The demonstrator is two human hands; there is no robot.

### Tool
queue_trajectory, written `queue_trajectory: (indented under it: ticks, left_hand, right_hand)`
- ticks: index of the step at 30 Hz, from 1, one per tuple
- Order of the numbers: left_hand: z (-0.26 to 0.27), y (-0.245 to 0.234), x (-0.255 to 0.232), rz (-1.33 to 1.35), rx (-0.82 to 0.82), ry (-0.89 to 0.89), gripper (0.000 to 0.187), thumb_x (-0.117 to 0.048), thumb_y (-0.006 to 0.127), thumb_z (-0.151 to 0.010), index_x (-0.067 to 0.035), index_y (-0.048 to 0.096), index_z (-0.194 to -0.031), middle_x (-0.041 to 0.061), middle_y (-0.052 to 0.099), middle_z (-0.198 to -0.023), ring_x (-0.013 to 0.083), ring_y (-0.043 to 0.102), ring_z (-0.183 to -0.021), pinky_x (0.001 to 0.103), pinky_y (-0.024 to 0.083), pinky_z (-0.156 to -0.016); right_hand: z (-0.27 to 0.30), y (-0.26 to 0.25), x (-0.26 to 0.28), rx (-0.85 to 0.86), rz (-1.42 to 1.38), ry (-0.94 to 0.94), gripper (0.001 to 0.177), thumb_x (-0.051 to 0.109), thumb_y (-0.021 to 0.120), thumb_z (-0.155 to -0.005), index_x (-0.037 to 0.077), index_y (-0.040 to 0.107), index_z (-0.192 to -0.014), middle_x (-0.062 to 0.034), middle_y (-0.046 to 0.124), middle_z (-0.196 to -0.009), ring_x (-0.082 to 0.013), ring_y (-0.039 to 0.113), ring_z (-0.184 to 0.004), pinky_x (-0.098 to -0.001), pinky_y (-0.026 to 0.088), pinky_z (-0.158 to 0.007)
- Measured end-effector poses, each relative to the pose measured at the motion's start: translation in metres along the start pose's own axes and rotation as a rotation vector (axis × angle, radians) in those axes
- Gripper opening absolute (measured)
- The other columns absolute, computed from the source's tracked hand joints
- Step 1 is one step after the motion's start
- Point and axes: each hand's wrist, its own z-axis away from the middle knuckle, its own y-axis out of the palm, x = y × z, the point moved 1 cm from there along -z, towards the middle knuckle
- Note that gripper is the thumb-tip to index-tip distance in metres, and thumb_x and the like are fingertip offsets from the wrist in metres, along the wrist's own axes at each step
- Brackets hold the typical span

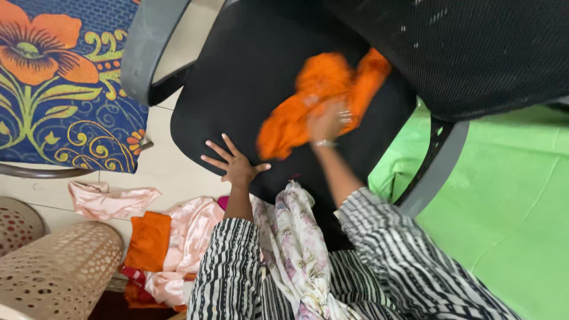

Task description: The person cleans a black office chair using an orange cloth, wiping the seat, backrest, and frame.

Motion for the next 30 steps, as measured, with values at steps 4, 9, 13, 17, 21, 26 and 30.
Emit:
queue_trajectory:
  ticks: [4, 9, 13, 17, 21, 26, 30]
  left_hand:
    - [-0.036, 0.037, 0.025, -0.126, -0.253, 0.146, 0.125, -0.051, 0.081, -0.088, -0.02, -0.009, -0.169, 0.028, -0.036, -0.161, 0.0667, -0.031, -0.137, 0.085, 0.045, -0.074]
    - [-0.037, 0.025, 0.019, -0.041, -0.236, 0.177, 0.124, -0.058, 0.078, -0.089, -0.023, -0.012, -0.166, 0.023, -0.038, -0.16, 0.0652, -0.033, -0.137, 0.086, 0.042, -0.08]
    - [-0.02, -0.022, 0.001, -0.002, -0.051, 0.151, 0.154, -0.07, 0.088, -0.066, -0.018, -0.022, -0.16, 0.026, -0.042, -0.155, 0.0651, -0.036, -0.136, 0.082, 0.043, -0.087]
    - [-0.016, -0.046, -0.007, -0.035, -0.084, 0.193, 0.17, -0.066, 0.095, -0.048, -0.022, -0.024, -0.16, 0.022, -0.043, -0.157, 0.0603, -0.037, -0.14, 0.079, 0.045, -0.09]
    - [-0.028, -0.043, -0.004, -0.099, -0.181, 0.236, 0.154, -0.06, 0.094, -0.06, -0.025, -0.014, -0.164, 0.021, -0.033, -0.163, 0.0564, -0.026, -0.147, 0.082, 0.038, -0.097]
    - [-0.035, -0.002, 0.004, -0.326, -0.545, 0.491, 0.087, -0.019, 0.06, -0.097, -0.037, 0.012, -0.166, 0.025, -0.011, -0.168, 0.0601, -0.002, -0.148, 0.084, 0.037, -0.088]
    - [-0.023, 0.004, 0.03, -0.42, -0.247, 0.513, 0.089, -0.018, 0.059, -0.094, -0.044, 0.011, -0.164, 0.008, -0.01, -0.174, 0.0453, 0.003, -0.157, 0.079, 0.036, -0.1]
  right_hand:
    - [0.095, -0.03, 0.096, 0.293, -0.318, -0.594, 0.034, 0.018, 0.066, -0.064, 0.012, 0.072, -0.097, -0.0242, 0.066, -0.115, -0.0421, 0.059, -0.11, -0.0557, 0.046, -0.084]
    - [0.061, -0.051, 0.044, 0.325, -0.324, -0.726, 0.037, 0.047, 0.076, -0.086, 0.01, 0.071, -0.086, -0.0226, 0.069, -0.115, -0.041, 0.066, -0.095, -0.056, 0.048, -0.073]
    - [0.036, -0.058, -0.066, 0.205, 0.158, -0.196, 0.039, 0.046, 0.073, -0.09, 0.008, 0.072, -0.1, -0.0205, 0.065, -0.11, -0.0418, 0.062, -0.103, -0.0581, 0.047, -0.084]
    - [0.03, -0.052, -0.105, -0.21, 0.213, 0.119, 0.053, 0.043, 0.076, -0.089, 0.006, 0.063, -0.124, -0.0286, 0.052, -0.141, -0.048, 0.049, -0.124, -0.0582, 0.043, -0.1]
    - [0.058, -0.048, -0.063, 0.101, 0.152, 0.408, 0.055, 0.035, 0.068, -0.092, 0.014, 0.057, -0.142, -0.0243, 0.041, -0.152, -0.0511, 0.044, -0.13, -0.0675, 0.039, -0.098]
    - [0.128, -0.05, 0.022, 0.375, 0.184, 0.104, 0.051, 0.033, 0.07, -0.086, 0.028, 0.059, -0.136, -0.0132, 0.042, -0.153, -0.045, 0.042, -0.136, -0.0714, 0.035, -0.103]
    - [0.153, -0.07, 0.018, 0.526, -0.037, 0.122, 0.061, 0.017, 0.071, -0.08, 0.027, 0.057, -0.138, -0.0161, 0.041, -0.151, -0.0482, 0.045, -0.13, -0.0616, 0.043, -0.104]
